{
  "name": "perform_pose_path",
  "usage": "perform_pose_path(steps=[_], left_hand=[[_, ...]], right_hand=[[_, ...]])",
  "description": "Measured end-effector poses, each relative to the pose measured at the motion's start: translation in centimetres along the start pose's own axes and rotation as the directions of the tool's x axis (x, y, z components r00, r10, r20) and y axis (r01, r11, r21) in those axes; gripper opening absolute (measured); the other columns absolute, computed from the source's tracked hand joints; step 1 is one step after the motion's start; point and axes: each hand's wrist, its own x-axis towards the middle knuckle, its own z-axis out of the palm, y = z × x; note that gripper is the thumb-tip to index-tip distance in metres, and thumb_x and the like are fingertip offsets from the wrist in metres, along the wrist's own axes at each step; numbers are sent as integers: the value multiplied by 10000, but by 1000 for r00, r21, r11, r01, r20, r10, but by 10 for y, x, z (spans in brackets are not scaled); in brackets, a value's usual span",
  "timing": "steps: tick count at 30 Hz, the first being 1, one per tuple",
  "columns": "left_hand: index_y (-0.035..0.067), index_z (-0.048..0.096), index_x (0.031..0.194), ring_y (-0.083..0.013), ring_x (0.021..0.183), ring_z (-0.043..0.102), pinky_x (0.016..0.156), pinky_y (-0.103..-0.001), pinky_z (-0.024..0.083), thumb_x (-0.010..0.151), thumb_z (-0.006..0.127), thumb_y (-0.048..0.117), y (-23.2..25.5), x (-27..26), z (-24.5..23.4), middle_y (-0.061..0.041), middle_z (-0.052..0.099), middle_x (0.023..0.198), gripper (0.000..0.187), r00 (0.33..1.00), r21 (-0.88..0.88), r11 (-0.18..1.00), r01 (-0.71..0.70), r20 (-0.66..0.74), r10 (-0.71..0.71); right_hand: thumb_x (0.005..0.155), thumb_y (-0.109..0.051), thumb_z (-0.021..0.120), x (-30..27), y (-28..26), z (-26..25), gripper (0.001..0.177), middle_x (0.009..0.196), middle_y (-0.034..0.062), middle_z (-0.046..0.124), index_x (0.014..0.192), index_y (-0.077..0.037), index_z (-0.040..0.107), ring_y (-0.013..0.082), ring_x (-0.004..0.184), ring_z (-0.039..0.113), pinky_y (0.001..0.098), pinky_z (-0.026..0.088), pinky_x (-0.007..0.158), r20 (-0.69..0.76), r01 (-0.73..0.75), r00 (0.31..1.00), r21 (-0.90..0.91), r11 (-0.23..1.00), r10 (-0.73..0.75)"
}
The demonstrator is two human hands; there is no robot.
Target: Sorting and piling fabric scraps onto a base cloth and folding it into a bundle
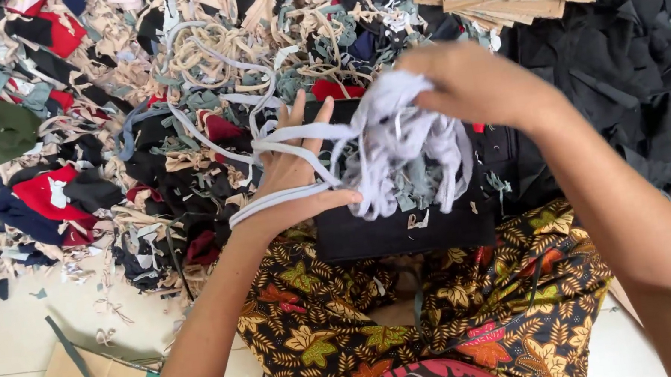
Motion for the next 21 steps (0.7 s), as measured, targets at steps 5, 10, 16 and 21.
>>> perform_pose_path(steps=[5, 10, 16, 21], left_hand=[[242, 70, 1637, -465, 1529, -98, 1008, -899, 13, 692, 836, 619, 10, 8, 45, -160, -69, 1697, 1274, 995, 262, 961, 84, 33, -96], [197, 348, 1558, -455, 1526, 3, 976, -912, 191, 922, 670, 381, -21, 23, 58, -130, 87, 1684, 737, 970, 206, 949, 237, -108, -219], [238, 397, 1541, -424, 1479, 232, 1029, -780, 341, 934, 607, 416, -75, 37, 78, -100, 279, 1609, 667, 961, 98, 967, 235, -172, -216], [195, 485, 1474, -408, 1339, 513, 1100, -568, 411, 828, 715, 533, -43, 24, 104, -185, 578, 1394, 764, 942, -205, 971, 122, -285, -178]], right_hand=[[882, -37, 699, -21, 12, 24, 372, 1093, 122, 643, 1243, -116, 651, 349, 1043, 678, 414, 557, 842, -362, 84, 913, -280, 956, -186], [790, -108, 755, -76, -33, 107, 453, 1128, 141, 656, 1230, -133, 655, 308, 1071, 672, 390, 594, 823, -113, 119, 969, -573, 811, -222], [860, -57, 686, -104, -42, 100, 455, 1165, 148, 683, 1302, -162, 652, 311, 1088, 661, 433, 574, 894, 11, 73, 997, -401, 913, -75], [946, -216, 689, -71, 20, 143, 352, 1256, -36, 597, 1291, -279, 662, 133, 962, 647, 252, 573, 804, -507, -258, 861, -478, 840, -24]])
